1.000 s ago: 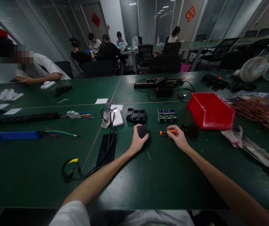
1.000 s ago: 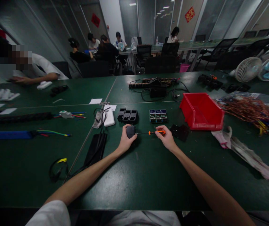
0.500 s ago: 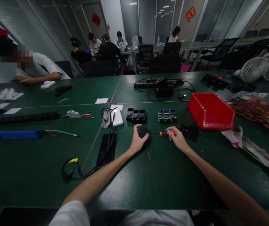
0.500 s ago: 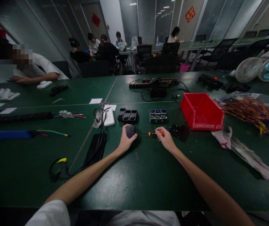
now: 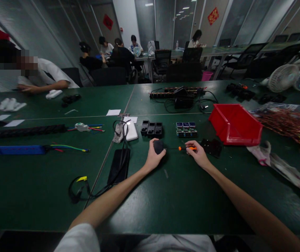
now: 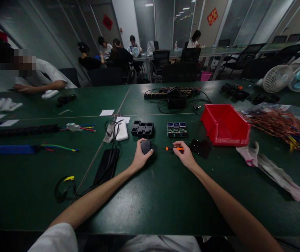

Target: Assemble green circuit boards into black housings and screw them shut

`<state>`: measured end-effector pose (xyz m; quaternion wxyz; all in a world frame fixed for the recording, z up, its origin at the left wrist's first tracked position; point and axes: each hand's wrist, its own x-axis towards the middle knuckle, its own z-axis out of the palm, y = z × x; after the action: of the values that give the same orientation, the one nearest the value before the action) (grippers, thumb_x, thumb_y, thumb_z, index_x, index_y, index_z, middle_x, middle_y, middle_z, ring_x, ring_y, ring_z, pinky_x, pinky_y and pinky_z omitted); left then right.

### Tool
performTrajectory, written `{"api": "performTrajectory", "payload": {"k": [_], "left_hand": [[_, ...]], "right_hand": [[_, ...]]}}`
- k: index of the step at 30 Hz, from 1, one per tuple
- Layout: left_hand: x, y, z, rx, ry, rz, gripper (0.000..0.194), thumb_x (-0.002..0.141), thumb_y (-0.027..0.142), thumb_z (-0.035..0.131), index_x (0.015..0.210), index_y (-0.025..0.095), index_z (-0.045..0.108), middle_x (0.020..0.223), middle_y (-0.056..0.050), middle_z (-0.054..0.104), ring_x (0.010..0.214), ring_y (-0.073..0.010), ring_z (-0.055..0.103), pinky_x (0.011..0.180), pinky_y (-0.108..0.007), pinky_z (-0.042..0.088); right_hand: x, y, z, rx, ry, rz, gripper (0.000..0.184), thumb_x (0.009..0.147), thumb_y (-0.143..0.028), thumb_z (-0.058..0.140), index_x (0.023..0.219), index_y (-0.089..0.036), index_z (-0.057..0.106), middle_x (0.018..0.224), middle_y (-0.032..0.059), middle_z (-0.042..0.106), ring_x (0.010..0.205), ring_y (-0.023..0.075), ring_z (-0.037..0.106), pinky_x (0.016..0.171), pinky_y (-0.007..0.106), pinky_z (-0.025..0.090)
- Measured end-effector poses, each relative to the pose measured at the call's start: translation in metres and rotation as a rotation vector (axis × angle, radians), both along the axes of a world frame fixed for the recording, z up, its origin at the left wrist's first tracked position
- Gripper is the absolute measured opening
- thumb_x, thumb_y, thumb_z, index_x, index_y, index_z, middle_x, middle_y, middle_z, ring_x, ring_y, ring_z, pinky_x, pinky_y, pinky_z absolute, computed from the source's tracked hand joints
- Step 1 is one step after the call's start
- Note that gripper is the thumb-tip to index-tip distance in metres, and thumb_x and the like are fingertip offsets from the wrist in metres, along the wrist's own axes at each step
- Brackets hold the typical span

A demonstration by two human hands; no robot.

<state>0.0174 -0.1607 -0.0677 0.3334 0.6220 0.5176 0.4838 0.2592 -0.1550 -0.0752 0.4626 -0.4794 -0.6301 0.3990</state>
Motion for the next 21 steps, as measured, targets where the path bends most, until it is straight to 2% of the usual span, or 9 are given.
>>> {"api": "performTrajectory", "payload": {"k": [4, 8, 14, 19, 21], "left_hand": [[-0.0001, -0.0003, 0.0001, -0.003, -0.004, -0.002, 0.049, 0.075, 0.026, 0.062, 0.118, 0.023, 0.038, 0.104, -0.003, 0.047, 0.088, -0.0139, 0.049, 0.083, -0.027, 0.042], [0.0002, -0.0006, 0.0003, -0.004, -0.008, 0.0, 0.048, 0.076, 0.026, 0.061, 0.118, 0.024, 0.038, 0.103, -0.002, 0.047, 0.088, -0.0137, 0.049, 0.083, -0.026, 0.041], [-0.0003, -0.0011, 0.0009, -0.011, -0.021, -0.016, 0.049, 0.075, 0.028, 0.062, 0.118, 0.024, 0.038, 0.102, -0.002, 0.047, 0.086, -0.0135, 0.049, 0.081, -0.026, 0.041], [-0.0002, -0.0007, 0.001, 0.004, -0.018, -0.018, 0.049, 0.075, 0.027, 0.062, 0.118, 0.024, 0.039, 0.103, -0.002, 0.047, 0.087, -0.0137, 0.049, 0.081, -0.026, 0.041], [0.0, -0.0005, 0.0009, 0.006, -0.02, -0.014, 0.049, 0.075, 0.027, 0.062, 0.118, 0.023, 0.039, 0.103, -0.002, 0.047, 0.087, -0.0136, 0.049, 0.081, -0.026, 0.042]], "right_hand": [[-0.0028, -0.0016, 0.0038, -0.062, 0.007, 0.014, 0.029, 0.086, -0.045, 0.053, 0.101, -0.021, 0.058, 0.079, 0.0018, 0.055, 0.064, 0.0149, 0.054, 0.058, 0.03, 0.049], [-0.0026, -0.0018, 0.0048, -0.041, 0.002, 0.003, 0.029, 0.084, -0.045, 0.056, 0.102, -0.021, 0.058, 0.083, 0.0026, 0.056, 0.063, 0.0143, 0.054, 0.058, 0.03, 0.048], [0.0014, -0.0008, 0.0025, 0.023, -0.007, -0.005, 0.03, 0.081, -0.039, 0.061, 0.105, -0.021, 0.058, 0.099, 0.0062, 0.057, 0.081, 0.019, 0.057, 0.067, 0.032, 0.05], [0.0024, -0.0015, 0.0054, 0.057, -0.015, 0.017, 0.029, 0.08, -0.036, 0.063, 0.105, -0.022, 0.059, 0.102, 0.0063, 0.057, 0.094, 0.0219, 0.057, 0.079, 0.035, 0.049], [0.0016, -0.0016, 0.0061, 0.047, -0.013, 0.021, 0.03, 0.08, -0.036, 0.064, 0.105, -0.022, 0.059, 0.103, 0.0063, 0.057, 0.094, 0.0219, 0.057, 0.079, 0.035, 0.05]]}}
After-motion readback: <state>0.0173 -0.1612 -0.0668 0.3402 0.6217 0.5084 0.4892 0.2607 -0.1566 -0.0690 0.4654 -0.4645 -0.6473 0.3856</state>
